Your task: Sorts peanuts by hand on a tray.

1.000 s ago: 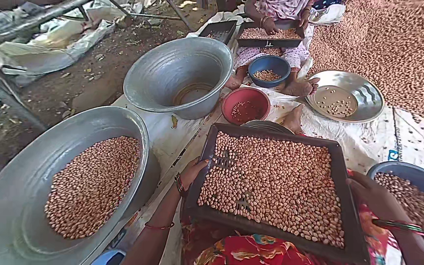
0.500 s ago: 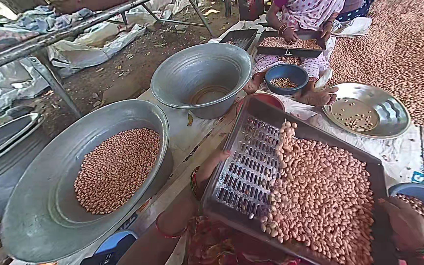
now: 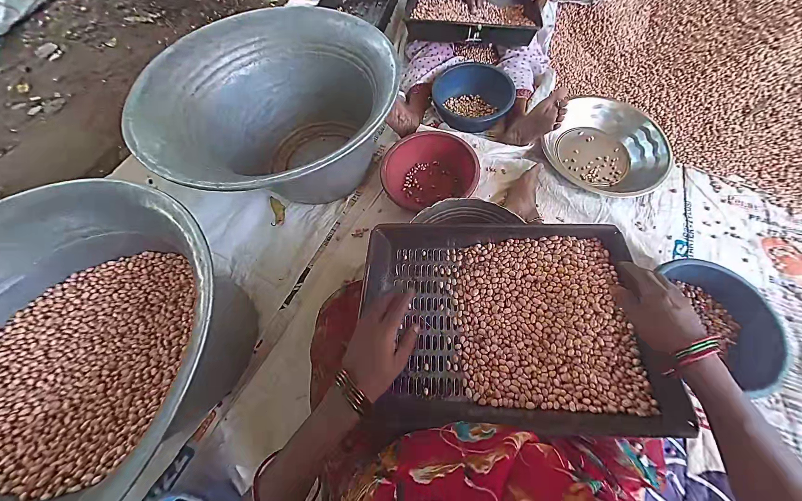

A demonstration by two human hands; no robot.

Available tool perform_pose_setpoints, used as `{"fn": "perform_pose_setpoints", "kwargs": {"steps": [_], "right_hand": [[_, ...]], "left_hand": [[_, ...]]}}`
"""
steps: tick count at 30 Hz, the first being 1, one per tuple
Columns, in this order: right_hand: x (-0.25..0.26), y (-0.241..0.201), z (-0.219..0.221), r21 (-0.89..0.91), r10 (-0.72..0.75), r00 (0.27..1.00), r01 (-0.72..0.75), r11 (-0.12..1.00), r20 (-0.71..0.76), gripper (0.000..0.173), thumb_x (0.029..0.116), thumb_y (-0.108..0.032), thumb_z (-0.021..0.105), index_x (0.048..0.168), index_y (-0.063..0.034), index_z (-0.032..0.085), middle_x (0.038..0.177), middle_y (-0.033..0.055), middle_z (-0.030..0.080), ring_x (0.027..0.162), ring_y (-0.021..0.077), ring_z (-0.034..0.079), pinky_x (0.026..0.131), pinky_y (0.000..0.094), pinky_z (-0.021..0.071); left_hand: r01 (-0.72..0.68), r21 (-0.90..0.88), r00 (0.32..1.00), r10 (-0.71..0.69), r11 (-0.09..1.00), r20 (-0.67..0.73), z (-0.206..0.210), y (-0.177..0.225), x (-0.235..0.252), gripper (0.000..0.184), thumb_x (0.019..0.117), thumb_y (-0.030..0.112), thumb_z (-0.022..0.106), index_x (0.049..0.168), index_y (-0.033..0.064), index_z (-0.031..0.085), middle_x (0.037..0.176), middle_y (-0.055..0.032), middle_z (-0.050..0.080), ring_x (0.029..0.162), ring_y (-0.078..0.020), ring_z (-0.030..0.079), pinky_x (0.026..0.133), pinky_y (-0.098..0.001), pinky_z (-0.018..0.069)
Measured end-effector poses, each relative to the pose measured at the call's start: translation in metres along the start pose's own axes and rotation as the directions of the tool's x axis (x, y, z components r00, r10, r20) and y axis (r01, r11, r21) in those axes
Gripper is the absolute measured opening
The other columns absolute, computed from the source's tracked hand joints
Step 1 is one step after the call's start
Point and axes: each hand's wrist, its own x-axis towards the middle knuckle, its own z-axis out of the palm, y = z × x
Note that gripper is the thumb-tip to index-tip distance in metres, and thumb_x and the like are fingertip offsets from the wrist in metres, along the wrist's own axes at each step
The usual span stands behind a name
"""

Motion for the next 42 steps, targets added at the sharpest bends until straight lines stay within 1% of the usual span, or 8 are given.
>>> {"fn": "perform_pose_setpoints", "kwargs": {"steps": [2, 6, 12, 15, 30, 34, 37, 42], "right_hand": [[-0.021, -0.028, 0.003, 0.040, -0.152, 0.982, 0.149, 0.988, 0.113, 0.034, 0.1035, -0.007, 0.055, 0.132, 0.0104, 0.061, 0.130, 0.0347, 0.063, 0.121, 0.0539, 0.061, 0.102, 0.0689, 0.0436], [-0.051, -0.062, 0.020, 0.104, -0.306, 0.842, 0.291, 0.951, 0.444, 0.028, 0.1049, -0.007, 0.051, 0.121, 0.0078, 0.069, 0.119, 0.0286, 0.070, 0.109, 0.0476, 0.069, 0.093, 0.0645, 0.0507], [-0.054, -0.072, 0.025, -0.053, -0.159, 0.560, 0.343, 0.938, 0.813, 0.032, 0.1092, -0.014, 0.044, 0.129, 0.0010, 0.065, 0.124, 0.0271, 0.067, 0.115, 0.0478, 0.065, 0.093, 0.0660, 0.0482], [-0.058, -0.078, 0.034, -0.135, -0.044, 0.444, 0.363, 0.922, 0.895, 0.037, 0.1106, -0.019, 0.043, 0.142, -0.0054, 0.057, 0.131, 0.0271, 0.063, 0.121, 0.0484, 0.061, 0.096, 0.0665, 0.0470], [-0.056, -0.075, 0.042, -0.111, -0.052, 0.370, 0.407, 0.907, 0.927, 0.035, 0.1103, -0.015, 0.042, 0.137, -0.0020, 0.059, 0.131, 0.0269, 0.063, 0.122, 0.0469, 0.061, 0.097, 0.0659, 0.0471], [-0.055, -0.066, 0.046, 0.006, -0.164, 0.346, 0.414, 0.910, 0.924, 0.032, 0.1094, -0.012, 0.043, 0.128, 0.0032, 0.064, 0.127, 0.0286, 0.064, 0.120, 0.0473, 0.061, 0.097, 0.0659, 0.0464], [-0.059, -0.065, 0.040, 0.161, -0.314, 0.431, 0.354, 0.921, 0.846, 0.032, 0.1077, -0.010, 0.045, 0.124, 0.0079, 0.066, 0.124, 0.0293, 0.066, 0.119, 0.0456, 0.063, 0.101, 0.0618, 0.0455], [-0.070, -0.079, 0.048, 0.242, -0.663, 0.735, 0.624, 0.743, 0.140, 0.023, 0.0952, -0.007, 0.059, 0.108, 0.0043, 0.075, 0.088, 0.0210, 0.073, 0.079, 0.0382, 0.074, 0.069, 0.0513, 0.0599]], "left_hand": [[-0.008, -0.148, 0.943, 0.057, 0.989, 0.329, 0.002, 0.028, 0.010, 0.036, 0.1020, 0.012, 0.056, 0.131, -0.0055, 0.065, 0.128, -0.0245, 0.068, 0.117, -0.0395, 0.067, 0.101, -0.0536, 0.0514], [0.003, -0.104, 0.554, 0.085, 0.995, 0.828, 0.025, 0.060, 0.034, 0.036, 0.1095, 0.016, 0.044, 0.132, -0.0045, 0.063, 0.128, -0.0246, 0.066, 0.120, -0.0400, 0.064, 0.102, -0.0582, 0.0471], [-0.077, 0.057, 0.320, -0.030, 0.995, 0.947, 0.052, 0.077, 0.041, 0.038, 0.1116, 0.020, 0.040, 0.141, 0.0004, 0.055, 0.130, -0.0251, 0.064, 0.123, -0.0427, 0.062, 0.102, -0.0615, 0.0454], [-0.086, 0.077, 0.304, -0.048, 0.993, 0.951, 0.060, 0.075, 0.038, 0.039, 0.1105, 0.020, 0.043, 0.145, 0.0022, 0.051, 0.133, -0.0252, 0.063, 0.126, -0.0429, 0.060, 0.104, -0.0620, 0.0444], [-0.057, 0.112, 0.292, -0.091, 0.992, 0.952, 0.063, 0.084, 0.042, 0.043, 0.1128, 0.027, 0.036, 0.144, 0.0017, 0.052, 0.130, -0.0255, 0.064, 0.124, -0.0427, 0.061, 0.103, -0.0623, 0.0445], [0.336, -0.100, 0.423, -0.055, 0.937, 0.904, 0.061, 0.070, 0.040, 0.033, 0.1082, 0.018, 0.044, 0.128, -0.0045, 0.058, 0.102, -0.0194, 0.069, 0.086, -0.0277, 0.068, 0.083, -0.0456, 0.0543], [0.733, -0.359, 0.470, -0.049, 0.578, 0.881, 0.063, 0.062, 0.035, 0.022, 0.1089, 0.010, 0.036, 0.117, -0.0025, 0.052, 0.091, -0.0072, 0.067, 0.070, -0.0105, 0.067, 0.066, -0.0275, 0.0568], [0.917, -0.294, 0.351, -0.192, 0.270, 0.917, 0.064, 0.075, 0.038, 0.041, 0.1142, 0.033, 0.028, 0.113, 0.0029, 0.055, 0.082, -0.0036, 0.058, 0.062, -0.0122, 0.057, 0.057, -0.0275, 0.0496]]}}
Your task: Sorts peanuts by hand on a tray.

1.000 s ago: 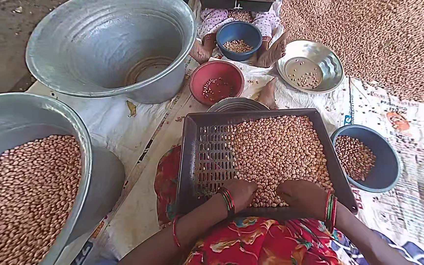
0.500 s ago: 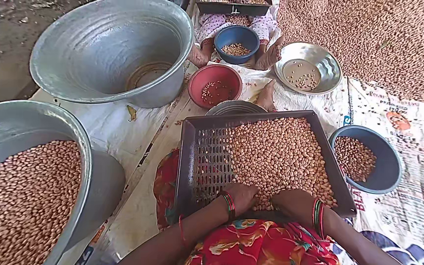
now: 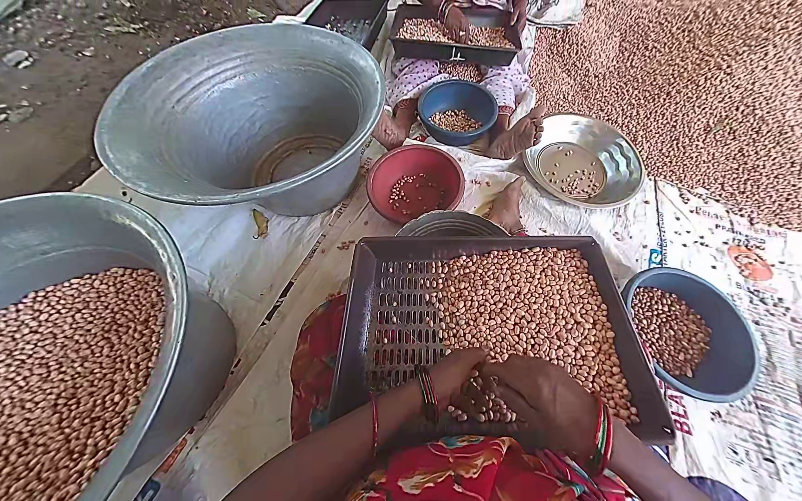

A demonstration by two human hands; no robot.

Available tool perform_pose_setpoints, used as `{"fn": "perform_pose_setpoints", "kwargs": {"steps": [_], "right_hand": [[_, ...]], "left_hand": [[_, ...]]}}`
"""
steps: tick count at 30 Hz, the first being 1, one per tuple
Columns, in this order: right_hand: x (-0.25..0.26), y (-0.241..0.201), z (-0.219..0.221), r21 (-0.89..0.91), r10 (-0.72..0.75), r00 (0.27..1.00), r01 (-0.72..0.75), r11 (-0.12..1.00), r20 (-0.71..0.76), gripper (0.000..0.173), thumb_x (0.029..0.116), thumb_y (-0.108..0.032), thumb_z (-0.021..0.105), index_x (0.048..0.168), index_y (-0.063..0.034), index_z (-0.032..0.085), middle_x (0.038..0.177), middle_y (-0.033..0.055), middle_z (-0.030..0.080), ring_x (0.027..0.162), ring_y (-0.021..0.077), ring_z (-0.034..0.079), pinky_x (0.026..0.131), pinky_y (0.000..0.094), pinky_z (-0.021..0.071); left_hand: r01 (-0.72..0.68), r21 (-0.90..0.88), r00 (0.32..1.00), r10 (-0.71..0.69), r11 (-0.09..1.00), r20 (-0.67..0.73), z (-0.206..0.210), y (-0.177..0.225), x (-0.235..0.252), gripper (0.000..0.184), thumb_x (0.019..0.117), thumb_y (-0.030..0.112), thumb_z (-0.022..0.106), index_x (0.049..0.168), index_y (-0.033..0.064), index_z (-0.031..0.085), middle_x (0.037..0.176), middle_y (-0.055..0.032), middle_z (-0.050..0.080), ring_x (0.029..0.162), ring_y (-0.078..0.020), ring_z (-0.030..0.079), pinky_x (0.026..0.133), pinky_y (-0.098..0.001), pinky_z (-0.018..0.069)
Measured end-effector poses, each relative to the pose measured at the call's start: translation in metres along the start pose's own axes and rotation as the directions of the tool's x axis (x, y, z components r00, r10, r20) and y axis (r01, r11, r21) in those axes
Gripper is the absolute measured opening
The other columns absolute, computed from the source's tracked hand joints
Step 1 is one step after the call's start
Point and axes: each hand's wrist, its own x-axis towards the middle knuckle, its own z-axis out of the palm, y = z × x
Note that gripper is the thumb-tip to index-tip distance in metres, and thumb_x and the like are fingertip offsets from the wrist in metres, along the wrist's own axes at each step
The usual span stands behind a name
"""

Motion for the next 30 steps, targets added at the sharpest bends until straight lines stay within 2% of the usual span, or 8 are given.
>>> {"fn": "perform_pose_setpoints", "kwargs": {"steps": [3, 5, 7, 11, 17, 25, 28, 30], "right_hand": [[0.024, 0.023, -0.004, -0.151, 0.071, 0.969, -0.109, 0.982, -0.238, 0.021, 0.0954, -0.002, 0.057, 0.102, 0.0074, 0.075, 0.091, 0.0249, 0.074, 0.083, 0.0426, 0.074, 0.072, 0.0548, 0.0598], [0.041, 0.042, -0.010, -0.135, 0.195, 0.938, -0.241, 0.961, -0.287, 0.023, 0.0989, 0.000, 0.053, 0.105, 0.0100, 0.073, 0.101, 0.0286, 0.073, 0.093, 0.0460, 0.073, 0.081, 0.0578, 0.0576], [0.057, 0.054, -0.012, -0.144, 0.305, 0.922, -0.344, 0.928, -0.239, 0.027, 0.1019, -0.004, 0.051, 0.111, 0.0099, 0.072, 0.108, 0.0297, 0.072, 0.101, 0.0467, 0.071, 0.086, 0.0592, 0.0552], [0.075, 0.058, -0.008, -0.287, 0.468, 0.876, -0.480, 0.829, -0.113, 0.031, 0.1042, -0.014, 0.053, 0.119, 0.0086, 0.068, 0.115, 0.0303, 0.069, 0.107, 0.0471, 0.068, 0.089, 0.0598, 0.0515], [0.074, 0.063, -0.003, -0.300, 0.463, 0.877, -0.480, 0.824, -0.130, 0.030, 0.1038, -0.017, 0.055, 0.118, 0.0057, 0.070, 0.113, 0.0303, 0.069, 0.106, 0.0482, 0.068, 0.088, 0.0607, 0.0514], [0.071, 0.070, 0.004, -0.268, 0.407, 0.890, -0.451, 0.851, -0.205, 0.027, 0.1012, -0.015, 0.056, 0.109, 0.0041, 0.073, 0.104, 0.0292, 0.070, 0.099, 0.0475, 0.070, 0.083, 0.0602, 0.0531], [0.069, 0.068, -0.002, -0.167, 0.446, 0.875, -0.476, 0.864, -0.188, 0.029, 0.1018, -0.014, 0.055, 0.115, 0.0049, 0.072, 0.111, 0.0294, 0.069, 0.103, 0.0468, 0.069, 0.088, 0.0599, 0.0525], [0.067, 0.060, -0.007, -0.061, 0.386, 0.884, -0.415, 0.908, -0.265, 0.025, 0.0990, -0.009, 0.058, 0.111, 0.0085, 0.072, 0.108, 0.0298, 0.070, 0.097, 0.0460, 0.070, 0.083, 0.0579, 0.0548]], "left_hand": [[-0.213, 0.187, 0.959, 0.242, 0.959, -0.150, -0.003, 0.007, 0.009, 0.027, 0.1117, 0.021, 0.042, 0.099, 0.0029, 0.057, 0.067, 0.0033, 0.047, 0.049, -0.0023, 0.040, 0.047, -0.0171, 0.0341], [-0.301, 0.487, 0.902, 0.411, 0.820, -0.134, -0.016, 0.027, 0.014, 0.029, 0.1104, 0.017, 0.044, 0.123, -0.0052, 0.059, 0.096, -0.0138, 0.060, 0.078, -0.0176, 0.054, 0.074, -0.0344, 0.0463], [-0.300, 0.653, 0.874, 0.474, 0.696, -0.104, -0.024, 0.048, 0.022, 0.036, 0.1106, 0.016, 0.042, 0.136, -0.0055, 0.056, 0.121, -0.0254, 0.064, 0.107, -0.0327, 0.063, 0.096, -0.0493, 0.0475], [-0.211, 0.817, 0.885, 0.460, 0.536, -0.074, -0.019, 0.073, 0.038, 0.040, 0.1120, 0.018, 0.037, 0.144, 0.0003, 0.053, 0.135, -0.0248, 0.062, 0.126, -0.0392, 0.060, 0.108, -0.0564, 0.0425], [-0.068, 0.905, 0.913, 0.391, 0.419, -0.112, -0.004, 0.083, 0.049, 0.045, 0.1131, 0.026, 0.036, 0.154, 0.0108, 0.044, 0.135, -0.0243, 0.063, 0.126, -0.0428, 0.060, 0.105, -0.0606, 0.0435], [-0.018, 0.912, 0.916, 0.373, 0.410, -0.150, 0.002, 0.090, 0.056, 0.041, 0.1123, 0.025, 0.038, 0.149, 0.0080, 0.048, 0.134, -0.0239, 0.063, 0.127, -0.0417, 0.060, 0.106, -0.0594, 0.0445], [-0.101, 0.861, 0.902, 0.411, 0.499, -0.132, -0.002, 0.086, 0.057, 0.041, 0.1118, 0.024, 0.039, 0.144, 0.0024, 0.051, 0.131, -0.0247, 0.064, 0.125, -0.0394, 0.061, 0.106, -0.0565, 0.0446], [-0.309, 0.644, 0.843, 0.515, 0.700, -0.155, -0.007, 0.075, 0.052, 0.032, 0.1098, 0.016, 0.043, 0.130, -0.0037, 0.059, 0.105, -0.0212, 0.066, 0.094, -0.0292, 0.065, 0.087, -0.0433, 0.0514]]}}
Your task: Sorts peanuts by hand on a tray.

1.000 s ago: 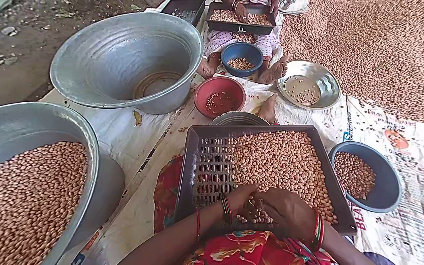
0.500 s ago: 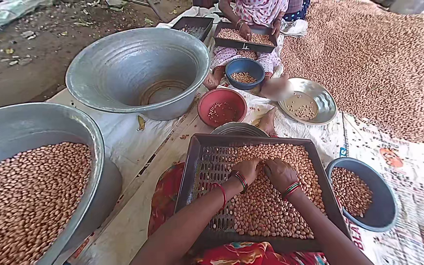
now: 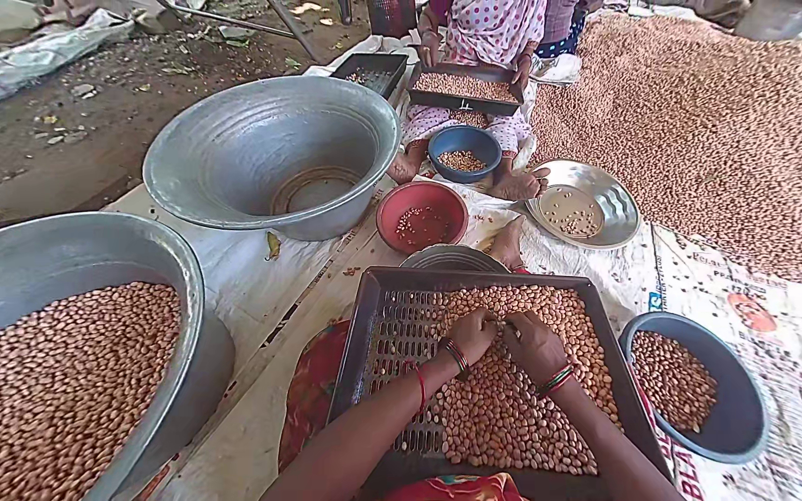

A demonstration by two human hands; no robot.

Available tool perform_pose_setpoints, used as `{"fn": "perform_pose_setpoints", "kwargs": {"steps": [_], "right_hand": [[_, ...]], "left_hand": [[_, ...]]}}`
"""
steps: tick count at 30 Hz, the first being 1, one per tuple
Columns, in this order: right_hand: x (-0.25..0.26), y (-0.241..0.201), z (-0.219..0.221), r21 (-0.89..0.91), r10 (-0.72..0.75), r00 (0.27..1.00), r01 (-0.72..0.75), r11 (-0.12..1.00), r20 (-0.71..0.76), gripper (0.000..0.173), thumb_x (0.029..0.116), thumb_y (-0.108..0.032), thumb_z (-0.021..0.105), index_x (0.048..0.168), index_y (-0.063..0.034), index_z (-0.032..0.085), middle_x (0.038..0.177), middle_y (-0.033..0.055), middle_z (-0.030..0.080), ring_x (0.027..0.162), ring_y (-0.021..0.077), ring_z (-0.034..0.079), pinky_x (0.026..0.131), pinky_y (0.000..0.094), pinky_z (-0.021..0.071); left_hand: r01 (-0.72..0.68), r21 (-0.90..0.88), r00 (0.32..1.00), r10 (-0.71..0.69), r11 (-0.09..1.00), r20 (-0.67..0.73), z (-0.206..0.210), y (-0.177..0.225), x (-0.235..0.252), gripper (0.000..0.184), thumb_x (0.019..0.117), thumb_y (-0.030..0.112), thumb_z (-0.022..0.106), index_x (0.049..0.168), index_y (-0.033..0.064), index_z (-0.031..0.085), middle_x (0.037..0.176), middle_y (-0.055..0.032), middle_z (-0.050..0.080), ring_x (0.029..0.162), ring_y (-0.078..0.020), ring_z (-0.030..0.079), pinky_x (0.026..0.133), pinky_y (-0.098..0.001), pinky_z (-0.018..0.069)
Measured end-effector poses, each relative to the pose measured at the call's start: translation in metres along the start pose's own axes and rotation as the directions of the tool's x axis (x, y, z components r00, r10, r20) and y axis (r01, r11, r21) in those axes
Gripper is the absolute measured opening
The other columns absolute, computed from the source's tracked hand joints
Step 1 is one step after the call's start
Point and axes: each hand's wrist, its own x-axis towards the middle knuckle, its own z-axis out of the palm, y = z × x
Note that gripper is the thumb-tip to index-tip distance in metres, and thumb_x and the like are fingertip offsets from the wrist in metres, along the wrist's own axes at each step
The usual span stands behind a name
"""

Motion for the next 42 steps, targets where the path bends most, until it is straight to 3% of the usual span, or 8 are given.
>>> {"fn": "perform_pose_setpoints", "kwargs": {"steps": [6, 12, 24, 29, 33, 36, 39, 42], "right_hand": [[0.024, -0.026, -0.013, 0.073, -0.240, 0.970, 0.237, 0.969, 0.035, 0.029, 0.1032, -0.009, 0.053, 0.117, 0.0082, 0.072, 0.113, 0.0277, 0.072, 0.107, 0.0439, 0.070, 0.094, 0.0556, 0.0535], [0.080, -0.027, 0.007, -0.351, -0.137, 0.919, 0.275, 0.895, 0.371, 0.034, 0.1059, -0.003, 0.043, 0.129, 0.0017, 0.067, 0.131, 0.0270, 0.064, 0.122, 0.0486, 0.059, 0.100, 0.0622, 0.0444], [0.078, -0.013, 0.027, -0.344, -0.229, 0.954, 0.284, 0.895, 0.192, 0.028, 0.1031, -0.005, 0.047, 0.113, 0.0086, 0.070, 0.111, 0.0293, 0.071, 0.103, 0.0476, 0.070, 0.089, 0.0598, 0.0518], [0.067, -0.035, -0.001, -0.017, -0.274, 0.960, 0.275, 0.961, 0.066, 0.027, 0.1009, -0.007, 0.054, 0.117, 0.0089, 0.070, 0.116, 0.0289, 0.070, 0.105, 0.0456, 0.070, 0.090, 0.0594, 0.0528], [0.065, -0.067, -0.020, 0.124, -0.283, 0.897, 0.255, 0.959, 0.339, 0.035, 0.1052, -0.012, 0.052, 0.133, 0.0057, 0.063, 0.129, 0.0263, 0.066, 0.119, 0.0403, 0.065, 0.102, 0.0538, 0.0484], [0.069, -0.060, -0.013, 0.117, -0.249, 0.926, 0.224, 0.968, 0.285, 0.032, 0.1056, -0.009, 0.049, 0.127, 0.0060, 0.067, 0.127, 0.0264, 0.067, 0.121, 0.0400, 0.065, 0.104, 0.0535, 0.0476], [0.070, -0.049, -0.013, 0.098, -0.182, 0.943, 0.161, 0.982, 0.278, 0.032, 0.1064, -0.009, 0.047, 0.127, 0.0061, 0.066, 0.129, 0.0262, 0.066, 0.122, 0.0398, 0.064, 0.105, 0.0544, 0.0461], [0.062, -0.045, -0.020, 0.076, -0.138, 0.946, 0.121, 0.990, 0.293, 0.033, 0.1070, -0.009, 0.046, 0.128, 0.0068, 0.066, 0.131, 0.0260, 0.066, 0.124, 0.0396, 0.063, 0.107, 0.0540, 0.0453]], "left_hand": [[0.216, -0.827, 0.969, -0.217, 0.519, 0.117, -0.002, -0.019, -0.026, 0.042, 0.1136, 0.034, 0.026, 0.094, 0.0091, 0.054, 0.061, 0.0040, 0.050, 0.041, -0.0011, 0.035, 0.039, -0.0164, 0.0283], [0.056, -0.280, 0.964, -0.124, 0.958, -0.234, -0.043, -0.042, -0.008, 0.034, 0.1116, 0.017, 0.042, 0.118, -0.0107, 0.061, 0.103, -0.0198, 0.060, 0.090, -0.0241, 0.056, 0.086, -0.0402, 0.0459], [0.180, 0.491, 0.983, -0.178, 0.852, -0.051, -0.067, -0.022, 0.018, 0.042, 0.1124, 0.017, 0.033, 0.151, 0.0082, 0.045, 0.139, -0.0237, 0.060, 0.133, -0.0401, 0.057, 0.111, -0.0566, 0.0415], [0.083, -0.170, 0.976, -0.114, 0.982, -0.183, -0.061, -0.034, 0.005, 0.034, 0.1126, 0.022, 0.040, 0.123, -0.0016, 0.061, 0.094, -0.0125, 0.062, 0.078, -0.0185, 0.058, 0.074, -0.0328, 0.0488], [0.186, -0.780, 0.966, -0.254, 0.597, 0.036, -0.049, -0.032, -0.008, 0.046, 0.1131, 0.042, 0.027, 0.092, 0.0102, 0.053, 0.061, 0.0040, 0.046, 0.043, -0.0040, 0.036, 0.041, -0.0190, 0.0299], [0.064, -0.421, 0.976, -0.145, 0.905, -0.163, -0.048, -0.034, -0.012, 0.031, 0.1121, 0.020, 0.041, 0.100, -0.0008, 0.060, 0.072, -0.0021, 0.053, 0.056, -0.0073, 0.046, 0.054, -0.0215, 0.0397], [0.046, 0.171, 0.999, -0.047, 0.984, 0.000, -0.056, -0.031, -0.004, 0.040, 0.1115, 0.018, 0.040, 0.140, -0.0050, 0.055, 0.137, -0.0263, 0.060, 0.129, -0.0368, 0.058, 0.112, -0.0532, 0.0398], [0.071, 0.476, 0.991, -0.116, 0.876, 0.064, -0.046, -0.023, 0.006, 0.042, 0.1121, 0.022, 0.037, 0.149, 0.0041, 0.049, 0.138, -0.0259, 0.061, 0.131, -0.0429, 0.057, 0.110, -0.0604, 0.0407]]}}
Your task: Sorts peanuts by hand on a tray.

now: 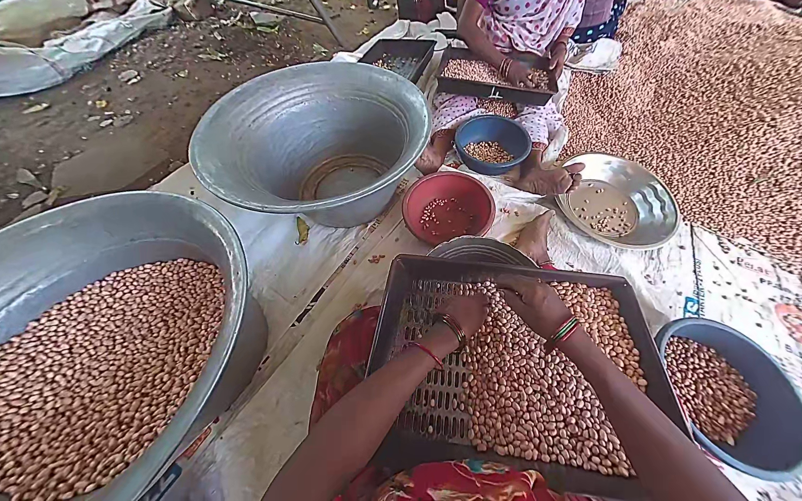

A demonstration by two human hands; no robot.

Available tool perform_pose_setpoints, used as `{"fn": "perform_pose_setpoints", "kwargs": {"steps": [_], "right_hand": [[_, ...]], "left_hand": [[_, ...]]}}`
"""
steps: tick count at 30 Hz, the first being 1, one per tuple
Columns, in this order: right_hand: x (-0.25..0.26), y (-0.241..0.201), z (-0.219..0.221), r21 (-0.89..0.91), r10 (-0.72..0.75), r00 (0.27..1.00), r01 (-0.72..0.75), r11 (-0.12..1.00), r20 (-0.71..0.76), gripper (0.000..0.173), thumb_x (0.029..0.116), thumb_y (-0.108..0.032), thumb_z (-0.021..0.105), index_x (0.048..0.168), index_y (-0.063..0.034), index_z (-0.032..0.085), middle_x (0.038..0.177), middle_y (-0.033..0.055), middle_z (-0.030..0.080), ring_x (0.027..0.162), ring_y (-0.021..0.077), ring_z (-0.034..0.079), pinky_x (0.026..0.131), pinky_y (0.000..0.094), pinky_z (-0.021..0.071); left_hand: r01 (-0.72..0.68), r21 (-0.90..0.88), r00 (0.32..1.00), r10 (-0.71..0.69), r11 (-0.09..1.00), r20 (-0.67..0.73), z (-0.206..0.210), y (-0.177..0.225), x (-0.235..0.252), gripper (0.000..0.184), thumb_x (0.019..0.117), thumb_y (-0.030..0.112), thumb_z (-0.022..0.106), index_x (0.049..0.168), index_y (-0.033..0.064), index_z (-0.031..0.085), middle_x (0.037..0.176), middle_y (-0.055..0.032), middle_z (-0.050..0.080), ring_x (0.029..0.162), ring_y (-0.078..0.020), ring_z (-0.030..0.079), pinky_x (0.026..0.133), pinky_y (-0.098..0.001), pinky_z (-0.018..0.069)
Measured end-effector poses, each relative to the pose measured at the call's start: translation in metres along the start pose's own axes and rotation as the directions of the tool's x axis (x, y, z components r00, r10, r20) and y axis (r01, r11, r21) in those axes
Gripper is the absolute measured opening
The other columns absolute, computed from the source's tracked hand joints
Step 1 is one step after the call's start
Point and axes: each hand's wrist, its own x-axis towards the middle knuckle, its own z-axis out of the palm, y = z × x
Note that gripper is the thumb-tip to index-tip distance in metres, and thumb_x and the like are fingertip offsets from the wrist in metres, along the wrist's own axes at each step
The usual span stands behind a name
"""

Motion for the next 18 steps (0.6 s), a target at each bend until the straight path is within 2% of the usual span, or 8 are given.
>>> {"fn": "perform_pose_setpoints", "kwargs": {"steps": [4, 7, 9, 10, 12, 15, 16, 18], "right_hand": [[-0.026, 0.006, -0.003, 0.011, 0.001, 1.000, -0.001, 1.000, -0.001, 0.031, 0.1062, -0.008, 0.048, 0.124, 0.0082, 0.068, 0.124, 0.0269, 0.069, 0.116, 0.0407, 0.067, 0.102, 0.0538, 0.0482], [-0.051, 0.006, -0.009, -0.016, 0.004, 0.978, -0.001, 1.000, 0.211, 0.032, 0.1073, -0.009, 0.047, 0.127, 0.0057, 0.068, 0.127, 0.0273, 0.068, 0.119, 0.0430, 0.065, 0.105, 0.0575, 0.0461], [-0.067, 0.002, -0.009, -0.077, 0.025, 0.874, 0.014, 0.997, 0.485, 0.034, 0.1090, -0.010, 0.044, 0.133, 0.0038, 0.065, 0.130, 0.0281, 0.066, 0.123, 0.0454, 0.063, 0.107, 0.0610, 0.0431], [-0.075, 0.001, -0.006, -0.088, 0.018, 0.795, 0.044, 0.995, 0.606, 0.034, 0.1094, -0.009, 0.044, 0.133, 0.0041, 0.065, 0.129, 0.0290, 0.066, 0.123, 0.0470, 0.062, 0.106, 0.0620, 0.0427], [-0.093, 0.000, 0.007, -0.059, -0.042, 0.639, 0.137, 0.989, 0.768, 0.032, 0.1081, -0.007, 0.046, 0.129, 0.0051, 0.066, 0.122, 0.0300, 0.068, 0.116, 0.0485, 0.064, 0.102, 0.0632, 0.0446], [-0.106, -0.009, 0.038, -0.087, -0.042, 0.470, 0.250, 0.964, 0.882, 0.025, 0.1051, -0.009, 0.054, 0.123, 0.0033, 0.067, 0.111, 0.0296, 0.068, 0.107, 0.0492, 0.065, 0.089, 0.0662, 0.0486], [-0.104, -0.014, 0.048, -0.132, 0.002, 0.445, 0.261, 0.956, 0.895, 0.025, 0.1044, -0.007, 0.054, 0.124, 0.0029, 0.066, 0.113, 0.0303, 0.067, 0.109, 0.0503, 0.064, 0.088, 0.0670, 0.0489], [-0.094, -0.023, 0.058, -0.221, 0.073, 0.492, 0.249, 0.943, 0.867, 0.025, 0.1036, -0.008, 0.056, 0.124, 0.0008, 0.066, 0.115, 0.0299, 0.067, 0.111, 0.0505, 0.064, 0.087, 0.0684, 0.0491]], "left_hand": [[0.050, 0.051, 0.998, -0.052, 0.997, 0.038, -0.002, 0.011, 0.002, 0.041, 0.1123, 0.018, 0.033, 0.147, 0.0012, 0.046, 0.136, -0.0274, 0.060, 0.131, -0.0433, 0.057, 0.109, -0.0601, 0.0418], [0.004, -0.227, 0.998, -0.017, 0.974, -0.055, -0.003, -0.001, 0.000, 0.038, 0.1112, 0.017, 0.038, 0.139, -0.0052, 0.052, 0.129, -0.0284, 0.062, 0.123, -0.0391, 0.061, 0.106, -0.0548, 0.0439], [-0.038, -0.472, 0.992, -0.023, 0.881, -0.122, -0.005, -0.014, -0.011, 0.034, 0.1101, 0.014, 0.043, 0.133, -0.0075, 0.056, 0.116, -0.0231, 0.063, 0.099, -0.0277, 0.061, 0.092, -0.0424, 0.0482], [-0.049, -0.570, 0.988, -0.043, 0.820, -0.147, -0.004, -0.020, -0.018, 0.032, 0.1101, 0.014, 0.044, 0.131, -0.0067, 0.057, 0.100, -0.0149, 0.060, 0.079, -0.0174, 0.054, 0.074, -0.0323, 0.0465], [-0.042, -0.762, 0.986, -0.094, 0.647, -0.135, 0.000, -0.031, -0.033, 0.027, 0.1099, 0.014, 0.046, 0.126, -0.0045, 0.057, 0.073, 0.0006, 0.045, 0.052, -0.0042, 0.038, 0.050, -0.0195, 0.0334], [0.022, -0.892, 0.986, -0.157, 0.452, -0.055, 0.006, -0.042, -0.053, 0.021, 0.1097, 0.013, 0.046, 0.117, -0.0021, 0.059, 0.061, 0.0072, 0.038, 0.044, 0.0001, 0.032, 0.042, -0.0149, 0.0272], [0.037, -0.907, 0.986, -0.164, 0.419, -0.035, 0.008, -0.044, -0.058, 0.020, 0.1098, 0.012, 0.046, 0.115, -0.0011, 0.060, 0.059, 0.0080, 0.036, 0.042, 0.0005, 0.031, 0.041, -0.0145, 0.0263], [0.052, -0.928, 0.987, -0.161, 0.370, -0.009, 0.013, -0.048, -0.064, 0.019, 0.1101, 0.012, 0.044, 0.115, 0.0002, 0.059, 0.057, 0.0083, 0.035, 0.041, 0.0007, 0.030, 0.039, -0.0140, 0.0260]]}}
